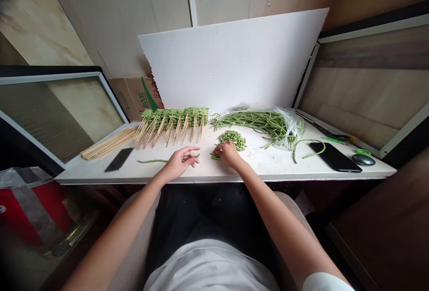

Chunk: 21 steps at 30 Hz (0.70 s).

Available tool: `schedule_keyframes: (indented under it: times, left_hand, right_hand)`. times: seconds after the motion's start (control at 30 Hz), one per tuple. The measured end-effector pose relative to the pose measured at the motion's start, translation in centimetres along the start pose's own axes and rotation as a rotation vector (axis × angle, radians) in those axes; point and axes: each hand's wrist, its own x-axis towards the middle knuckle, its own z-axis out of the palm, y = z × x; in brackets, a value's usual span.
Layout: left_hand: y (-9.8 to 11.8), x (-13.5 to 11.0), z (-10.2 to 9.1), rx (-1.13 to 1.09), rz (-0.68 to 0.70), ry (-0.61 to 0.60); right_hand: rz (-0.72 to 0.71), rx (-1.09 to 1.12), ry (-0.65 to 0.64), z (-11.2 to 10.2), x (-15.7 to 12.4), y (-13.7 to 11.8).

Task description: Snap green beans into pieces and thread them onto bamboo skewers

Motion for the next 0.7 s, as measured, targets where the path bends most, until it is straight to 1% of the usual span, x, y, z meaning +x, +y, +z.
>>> schedule_keyframes:
  times: [0.23,0.53,0.6,0.7]
  left_hand:
    - [0.1,-0.1,0.0,-0.002,-0.001,-0.008]
    - [0.0,-0.1,-0.1,-0.001,-0.009,-0.015]
    - [0.0,-0.1,-0.1,0.006,-0.007,-0.020]
    - [-0.1,-0.1,-0.2,0.015,-0.003,-0.025]
  right_hand:
    - [0.022,0.120,-0.004,-0.6,-0.6,-1.3]
    - [0.010,0.194,-0.016,-1.1,-0.4,-1.2]
    - [-0.013,0.181,-0.034,-1.7,-0.5,-1.3]
    - [-0.102,0.156,-0.102,-3.0,-0.7,-1.4]
